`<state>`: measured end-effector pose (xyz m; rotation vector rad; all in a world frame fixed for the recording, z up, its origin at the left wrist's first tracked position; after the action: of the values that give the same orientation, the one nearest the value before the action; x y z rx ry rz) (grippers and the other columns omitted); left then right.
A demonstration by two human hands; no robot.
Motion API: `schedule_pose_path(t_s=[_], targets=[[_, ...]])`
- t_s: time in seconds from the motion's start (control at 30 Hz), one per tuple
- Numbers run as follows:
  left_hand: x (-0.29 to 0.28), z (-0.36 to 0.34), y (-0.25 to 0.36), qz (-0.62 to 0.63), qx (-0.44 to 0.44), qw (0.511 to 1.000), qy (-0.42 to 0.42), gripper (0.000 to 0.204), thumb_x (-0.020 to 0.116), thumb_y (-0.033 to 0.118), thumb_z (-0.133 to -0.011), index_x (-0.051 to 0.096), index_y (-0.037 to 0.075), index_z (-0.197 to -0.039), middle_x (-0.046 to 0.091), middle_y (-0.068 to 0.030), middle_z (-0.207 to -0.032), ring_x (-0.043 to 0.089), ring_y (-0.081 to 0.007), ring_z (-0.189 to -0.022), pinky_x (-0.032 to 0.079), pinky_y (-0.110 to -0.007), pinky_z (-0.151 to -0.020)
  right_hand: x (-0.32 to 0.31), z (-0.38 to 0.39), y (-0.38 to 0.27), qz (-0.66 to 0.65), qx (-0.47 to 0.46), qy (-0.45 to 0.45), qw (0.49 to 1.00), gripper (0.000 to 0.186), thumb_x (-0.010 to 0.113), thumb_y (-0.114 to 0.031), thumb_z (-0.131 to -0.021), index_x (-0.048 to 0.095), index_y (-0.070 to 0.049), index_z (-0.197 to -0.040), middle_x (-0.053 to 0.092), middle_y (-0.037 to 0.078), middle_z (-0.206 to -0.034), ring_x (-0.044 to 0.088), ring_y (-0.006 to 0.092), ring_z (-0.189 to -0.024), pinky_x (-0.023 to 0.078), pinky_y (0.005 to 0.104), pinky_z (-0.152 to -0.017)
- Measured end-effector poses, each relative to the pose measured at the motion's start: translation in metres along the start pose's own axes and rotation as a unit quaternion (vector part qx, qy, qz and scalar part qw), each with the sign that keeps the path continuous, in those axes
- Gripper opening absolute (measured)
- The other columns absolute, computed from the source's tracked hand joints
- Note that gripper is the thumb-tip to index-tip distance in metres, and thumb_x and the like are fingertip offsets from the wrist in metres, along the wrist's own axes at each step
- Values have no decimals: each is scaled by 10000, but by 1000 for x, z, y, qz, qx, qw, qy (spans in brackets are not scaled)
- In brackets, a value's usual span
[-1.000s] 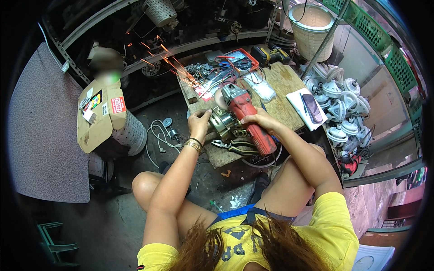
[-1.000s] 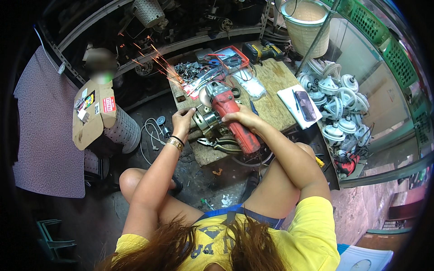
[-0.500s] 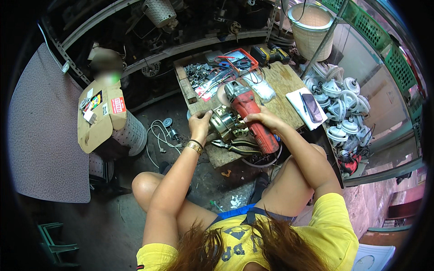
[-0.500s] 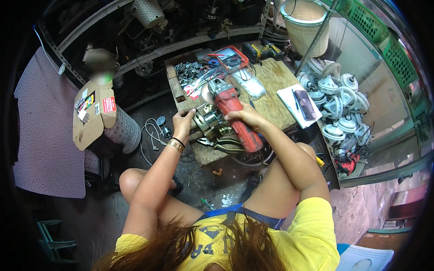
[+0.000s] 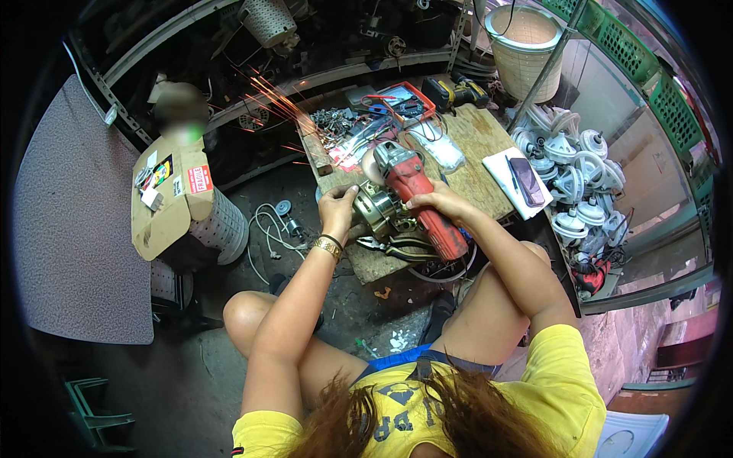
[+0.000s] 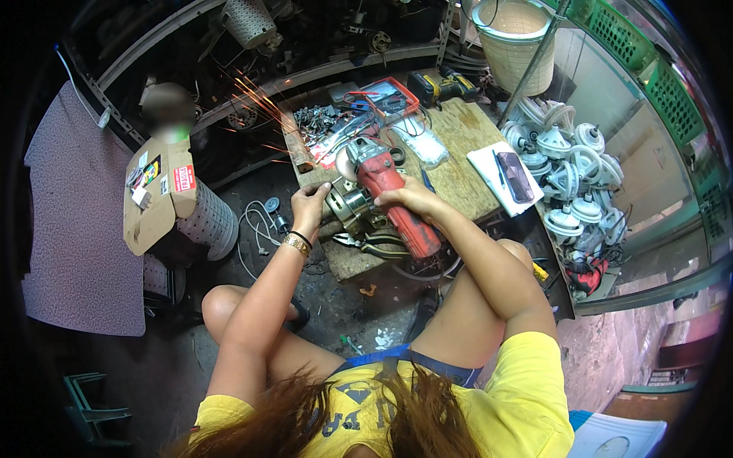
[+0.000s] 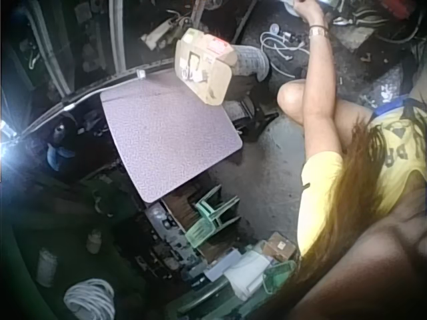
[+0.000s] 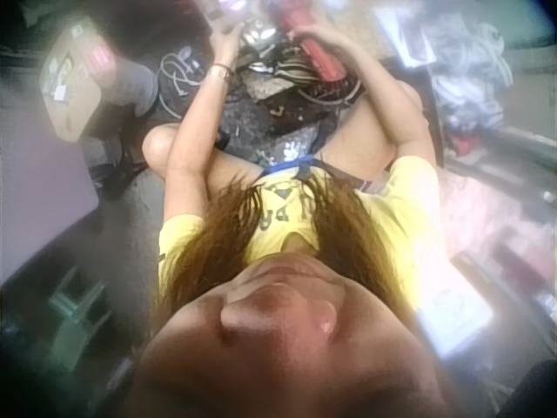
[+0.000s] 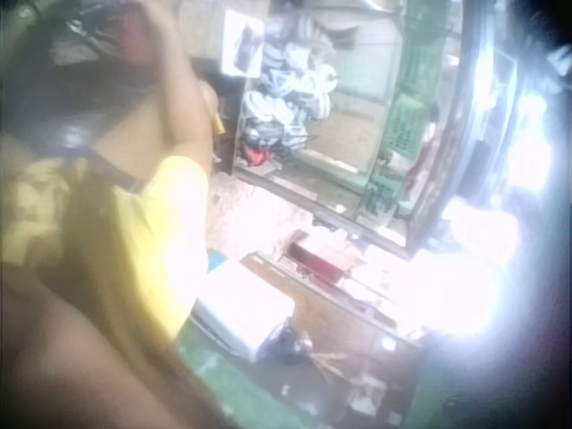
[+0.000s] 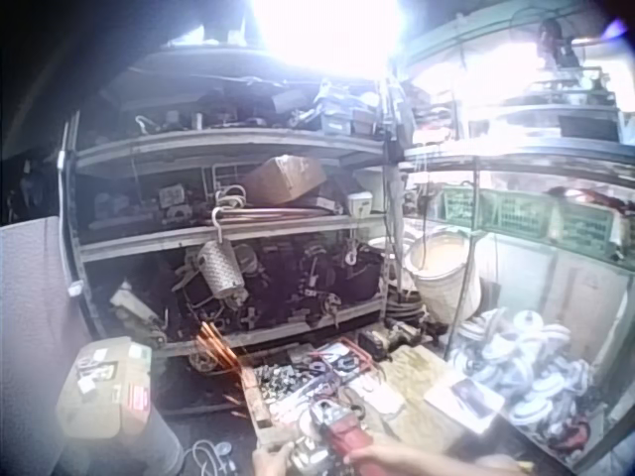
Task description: The person uses an angle grinder to grind and shape a metal appliance component on a workbench, then handles the part by hand and with pliers.
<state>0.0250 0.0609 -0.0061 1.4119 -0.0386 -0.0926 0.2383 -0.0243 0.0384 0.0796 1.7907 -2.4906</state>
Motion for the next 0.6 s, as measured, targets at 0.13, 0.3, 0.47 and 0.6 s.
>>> schedule_pose_path(t_s=[0.13,0.3,0.47,0.6], targets=[[-1,0,0,-24,-6,1000,4,225,703,136,-825,696,-38,-967,696,-73,-895,604,-115,-797,467,-260,-747,-3,4,-4,-20,5,12,1000,463,771,-170,-677,568,-29,-1069,618,74,-898,606,161,-737,515,307,-652],[-4,-3,1,-37,4,999,-7,215,712,103,-806,693,-41,-964,696,-87,-895,619,-128,-814,476,-259,-763,-7,12,-10,-38,-11,25,999,451,761,-162,-689,556,-29,-1068,607,65,-883,604,156,-720,515,310,-641],[3,-1,17,20,46,999,-11,394,698,-9,-775,538,-48,-1133,674,-124,-936,626,-164,-860,488,-274,-784,-9,16,-8,-40,-11,17,999,457,757,-162,-695,544,-30,-1078,604,64,-878,601,157,-714,514,308,-639],[4,-1,18,64,22,998,-14,571,677,-73,-756,366,-3,-1230,656,-153,-954,627,-187,-878,496,-290,-793,-5,20,-11,-41,5,5,999,458,759,-170,-696,546,-30,-1076,604,65,-878,598,156,-720,513,302,-643]])
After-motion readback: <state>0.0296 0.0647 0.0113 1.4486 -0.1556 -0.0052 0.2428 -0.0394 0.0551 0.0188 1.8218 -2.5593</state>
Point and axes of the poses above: each hand's wrist, its own z-axis away from the middle knuckle, its own x-axis out of the palm, y = z × x, the point moved 7 cm from there along -z, towards the middle knuckle
